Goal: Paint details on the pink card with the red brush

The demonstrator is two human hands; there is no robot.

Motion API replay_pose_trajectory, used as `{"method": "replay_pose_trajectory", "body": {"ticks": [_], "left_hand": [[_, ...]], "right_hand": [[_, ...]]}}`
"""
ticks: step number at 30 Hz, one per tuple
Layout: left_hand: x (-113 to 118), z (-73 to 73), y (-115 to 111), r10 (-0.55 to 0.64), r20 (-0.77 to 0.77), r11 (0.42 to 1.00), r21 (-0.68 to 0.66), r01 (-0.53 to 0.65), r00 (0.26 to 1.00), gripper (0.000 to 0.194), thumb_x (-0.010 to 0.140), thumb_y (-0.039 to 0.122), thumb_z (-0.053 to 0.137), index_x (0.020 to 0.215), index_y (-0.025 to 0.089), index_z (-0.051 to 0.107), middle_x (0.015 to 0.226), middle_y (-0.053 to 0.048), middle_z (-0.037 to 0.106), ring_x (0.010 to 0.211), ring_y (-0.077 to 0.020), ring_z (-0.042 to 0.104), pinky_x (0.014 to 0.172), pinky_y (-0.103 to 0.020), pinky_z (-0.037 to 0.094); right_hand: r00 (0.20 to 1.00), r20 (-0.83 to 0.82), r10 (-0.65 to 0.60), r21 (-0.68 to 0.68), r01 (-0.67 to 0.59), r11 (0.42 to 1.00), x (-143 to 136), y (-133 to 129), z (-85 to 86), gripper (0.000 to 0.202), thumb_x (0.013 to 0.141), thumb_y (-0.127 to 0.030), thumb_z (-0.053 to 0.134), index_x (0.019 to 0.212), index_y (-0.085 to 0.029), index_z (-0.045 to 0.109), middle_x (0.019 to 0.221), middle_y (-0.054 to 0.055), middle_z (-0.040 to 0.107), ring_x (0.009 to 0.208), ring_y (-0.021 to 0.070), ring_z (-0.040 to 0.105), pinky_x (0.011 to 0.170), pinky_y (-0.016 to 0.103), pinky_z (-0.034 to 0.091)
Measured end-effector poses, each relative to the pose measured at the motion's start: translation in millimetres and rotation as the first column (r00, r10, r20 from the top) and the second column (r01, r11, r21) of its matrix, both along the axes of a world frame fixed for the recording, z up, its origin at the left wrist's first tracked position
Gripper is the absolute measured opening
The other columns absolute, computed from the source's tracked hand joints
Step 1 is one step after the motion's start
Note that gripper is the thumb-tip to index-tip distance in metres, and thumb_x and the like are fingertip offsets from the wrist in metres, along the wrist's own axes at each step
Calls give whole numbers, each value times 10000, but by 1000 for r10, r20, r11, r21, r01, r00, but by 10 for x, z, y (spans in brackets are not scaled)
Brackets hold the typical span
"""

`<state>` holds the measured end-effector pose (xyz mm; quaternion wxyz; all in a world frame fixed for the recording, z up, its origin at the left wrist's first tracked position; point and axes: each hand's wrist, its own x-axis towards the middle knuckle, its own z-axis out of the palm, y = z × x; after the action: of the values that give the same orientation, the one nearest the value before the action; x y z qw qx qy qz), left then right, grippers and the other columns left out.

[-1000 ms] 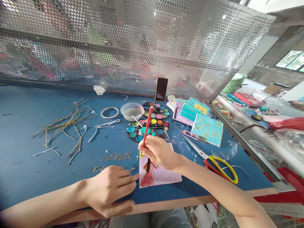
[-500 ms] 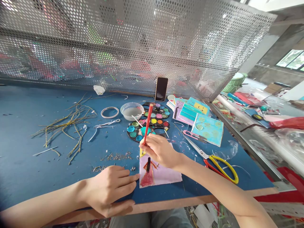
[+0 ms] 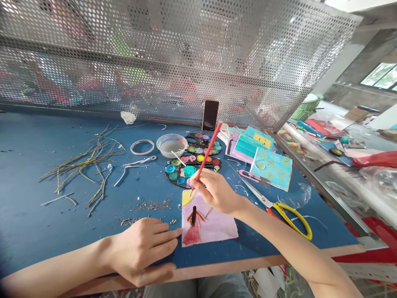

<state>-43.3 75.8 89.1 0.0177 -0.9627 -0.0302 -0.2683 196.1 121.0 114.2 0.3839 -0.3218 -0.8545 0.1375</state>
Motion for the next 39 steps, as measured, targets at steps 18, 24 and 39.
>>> {"method": "replay_pose_trajectory", "body": {"ticks": [18, 24, 39], "left_hand": [[4, 3, 15, -4, 14, 1000, 4, 4, 1000, 261, 831, 339, 520, 875, 113, 641, 865, -103, 727, 498, -151, 498, 393, -328, 341], [3, -6, 6, -1, 7, 1000, -1, 1, 1000, 262, 852, 346, 496, 856, 124, 635, 855, -99, 727, 496, -147, 497, 395, -323, 344], [-2, -18, 2, -6, 13, 1000, -3, 6, 1000, 274, 846, 358, 504, 867, 119, 635, 845, -97, 721, 494, -152, 502, 390, -327, 328]], "right_hand": [[999, 39, 25, -8, -25, 1000, -24, 17, -42, 142, 987, -201, 425, 881, -197, 520, 802, 24, 591, 746, 121, 522, 702, 265, 443], [1000, 18, -6, -64, 7, 998, -12, 19, -17, 203, 1003, -240, 378, 861, -199, 518, 799, 24, 586, 723, 120, 518, 686, 278, 440], [999, 36, -15, -88, 18, 996, 3, 47, -27, 197, 1006, -241, 376, 853, -203, 494, 799, 14, 562, 743, 115, 501, 702, 281, 424]]}}
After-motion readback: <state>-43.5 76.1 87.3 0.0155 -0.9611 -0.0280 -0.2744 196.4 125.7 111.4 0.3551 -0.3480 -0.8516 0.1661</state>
